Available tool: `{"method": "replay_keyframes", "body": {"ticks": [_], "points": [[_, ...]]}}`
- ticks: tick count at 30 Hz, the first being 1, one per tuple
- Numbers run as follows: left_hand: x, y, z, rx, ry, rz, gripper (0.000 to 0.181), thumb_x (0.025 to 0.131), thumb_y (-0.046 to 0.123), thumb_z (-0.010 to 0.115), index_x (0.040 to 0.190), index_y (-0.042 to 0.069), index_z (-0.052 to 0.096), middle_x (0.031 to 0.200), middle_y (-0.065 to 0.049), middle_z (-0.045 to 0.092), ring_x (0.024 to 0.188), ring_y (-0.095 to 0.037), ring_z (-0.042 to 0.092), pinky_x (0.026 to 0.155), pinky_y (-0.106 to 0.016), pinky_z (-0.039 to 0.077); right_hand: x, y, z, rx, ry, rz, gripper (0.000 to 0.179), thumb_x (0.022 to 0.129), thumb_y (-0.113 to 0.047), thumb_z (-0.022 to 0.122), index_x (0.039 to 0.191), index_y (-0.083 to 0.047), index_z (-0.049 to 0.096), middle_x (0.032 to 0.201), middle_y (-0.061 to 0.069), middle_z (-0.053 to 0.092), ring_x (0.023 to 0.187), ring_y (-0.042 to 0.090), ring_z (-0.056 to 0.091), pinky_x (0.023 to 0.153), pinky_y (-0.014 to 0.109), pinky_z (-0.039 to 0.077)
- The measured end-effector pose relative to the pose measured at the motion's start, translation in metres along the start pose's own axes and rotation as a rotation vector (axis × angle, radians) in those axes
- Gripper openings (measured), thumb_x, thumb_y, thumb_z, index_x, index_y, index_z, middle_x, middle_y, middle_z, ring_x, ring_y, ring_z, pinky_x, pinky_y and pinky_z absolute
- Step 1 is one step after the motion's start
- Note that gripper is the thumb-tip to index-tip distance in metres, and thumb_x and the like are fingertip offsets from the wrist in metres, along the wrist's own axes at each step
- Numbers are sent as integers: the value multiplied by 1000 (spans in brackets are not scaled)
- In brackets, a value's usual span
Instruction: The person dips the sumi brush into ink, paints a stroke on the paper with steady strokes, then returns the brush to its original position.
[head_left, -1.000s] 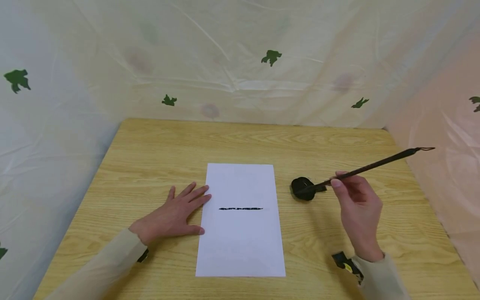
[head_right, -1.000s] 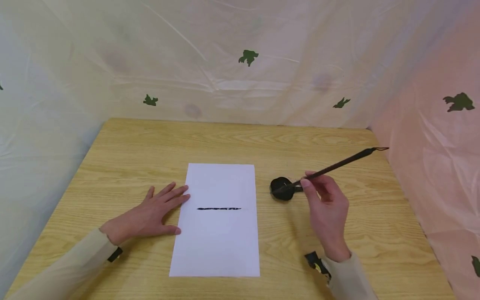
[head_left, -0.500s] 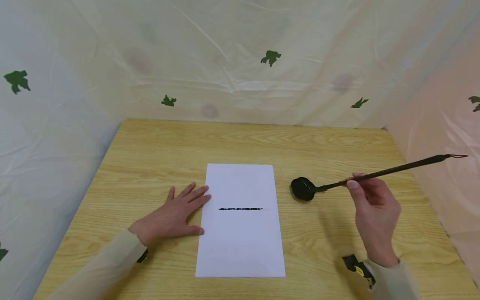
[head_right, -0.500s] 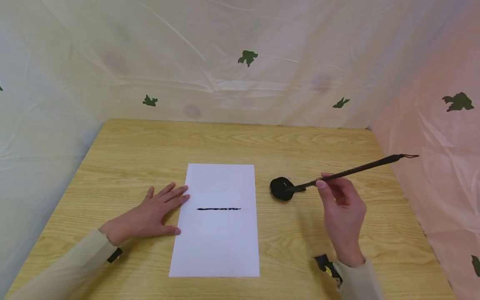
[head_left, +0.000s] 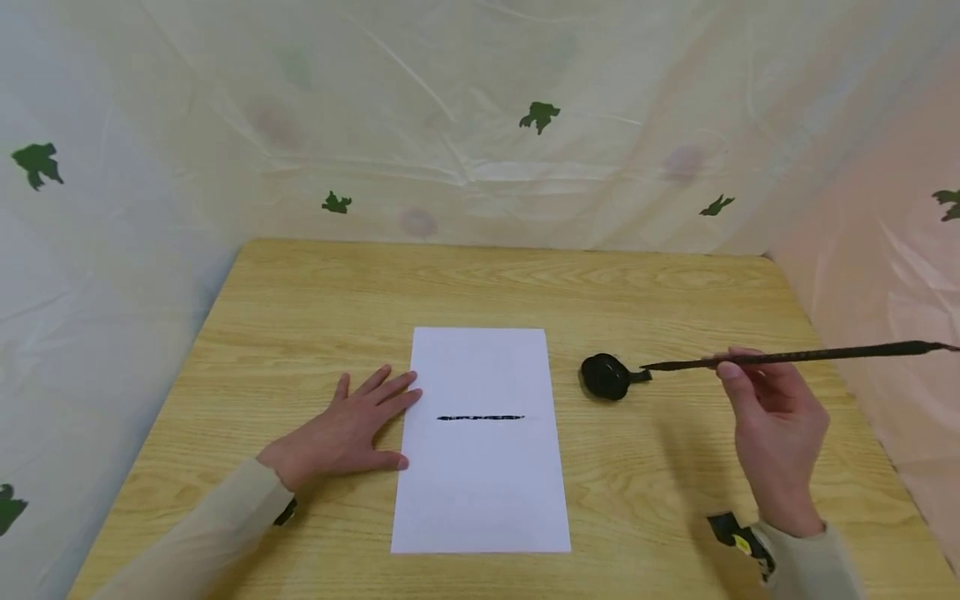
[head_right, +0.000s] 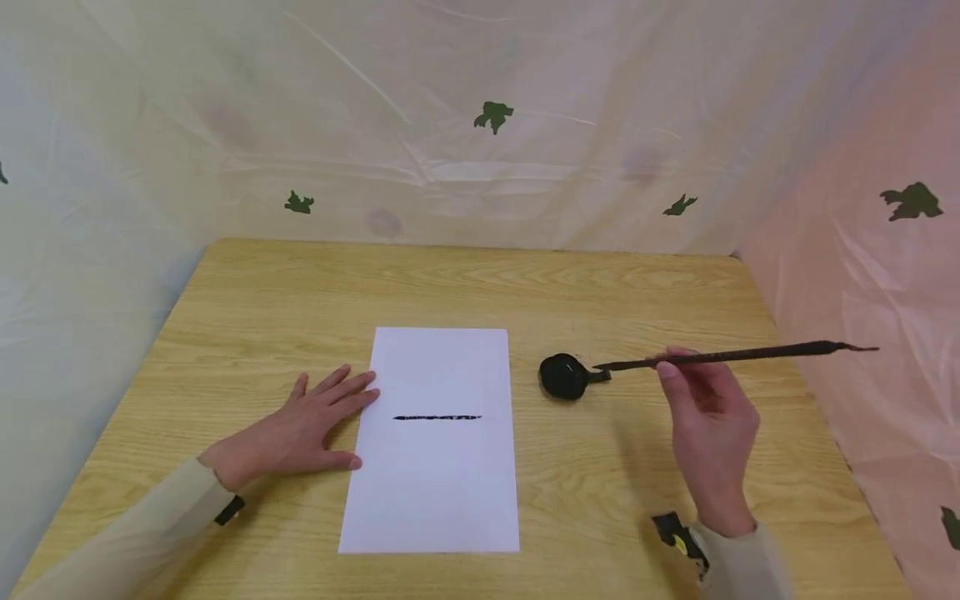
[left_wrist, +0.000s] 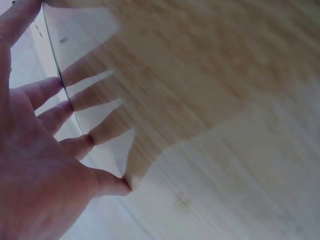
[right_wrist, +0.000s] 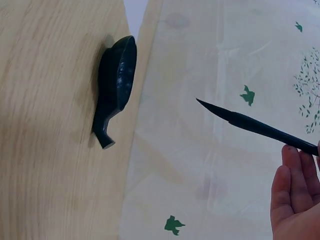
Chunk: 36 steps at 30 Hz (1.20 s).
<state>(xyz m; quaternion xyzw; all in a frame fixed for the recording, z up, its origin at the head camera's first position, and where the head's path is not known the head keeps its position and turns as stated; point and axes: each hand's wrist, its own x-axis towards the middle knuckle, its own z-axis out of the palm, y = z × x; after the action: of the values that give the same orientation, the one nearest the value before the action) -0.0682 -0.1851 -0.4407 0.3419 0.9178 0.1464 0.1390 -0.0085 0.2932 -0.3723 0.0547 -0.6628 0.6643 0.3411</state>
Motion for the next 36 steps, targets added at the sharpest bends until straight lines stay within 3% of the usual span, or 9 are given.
{"method": "replay_keyframes", "body": {"ticks": [2,6,9,15,18,21,25,28,36], "points": [[0,0,0,-2,0,1,93,88,61,74,160,14,40,170,-7,28,156,-42,17,108,-84,13,0,2,-4,-71,-19,-1,23,91,21,64,113,26,62,104,12,76,94,15,74,84,18,55],[0,-1,1,-14,-1,4,92,89,61,73,161,14,39,170,-7,27,156,-42,16,109,-83,11,-1,8,-13,-325,-81,-45,23,91,20,65,114,21,66,108,3,76,97,8,73,83,14,54],[-1,0,2,-27,-3,5,92,89,61,72,161,15,39,171,-6,25,157,-41,14,109,-83,10,0,12,-17,-402,-142,-105,23,89,23,64,112,20,68,109,3,77,98,6,73,82,13,54],[-1,1,1,-34,-3,9,91,90,61,71,162,16,38,171,-6,25,157,-41,14,108,-83,11,2,18,-24,-388,-244,-182,22,87,26,63,108,21,67,109,23,73,101,10,71,85,15,53],[-1,1,0,-31,-9,4,91,90,61,72,162,16,38,171,-5,25,157,-41,14,109,-83,12,2,20,-28,-414,-286,-157,24,88,25,65,110,18,69,111,20,73,102,9,70,86,14,53],[-2,1,-1,-34,-11,-1,91,90,61,72,162,16,38,171,-6,25,157,-41,14,109,-83,11,3,23,-32,-348,-327,-120,25,88,26,63,111,19,68,113,17,73,103,10,69,87,15,53],[-2,1,-1,-41,-14,-3,91,90,60,72,162,15,38,171,-6,25,157,-41,13,110,-83,10,3,28,-37,-175,-374,-70,25,87,29,59,111,24,63,116,18,71,106,15,68,90,17,53],[-2,1,-1,-42,-13,-2,91,90,59,73,161,15,39,171,-6,25,157,-41,14,109,-83,10,3,30,-39,-163,-396,-46,26,88,30,59,112,23,63,119,16,70,107,15,67,90,17,53],[-2,0,0,-30,-10,-3,91,89,60,74,161,14,39,170,-7,26,157,-41,15,110,-83,10,1,32,-39,-179,-428,-117,26,85,30,62,110,24,63,117,25,70,108,15,69,90,18,54]]}}
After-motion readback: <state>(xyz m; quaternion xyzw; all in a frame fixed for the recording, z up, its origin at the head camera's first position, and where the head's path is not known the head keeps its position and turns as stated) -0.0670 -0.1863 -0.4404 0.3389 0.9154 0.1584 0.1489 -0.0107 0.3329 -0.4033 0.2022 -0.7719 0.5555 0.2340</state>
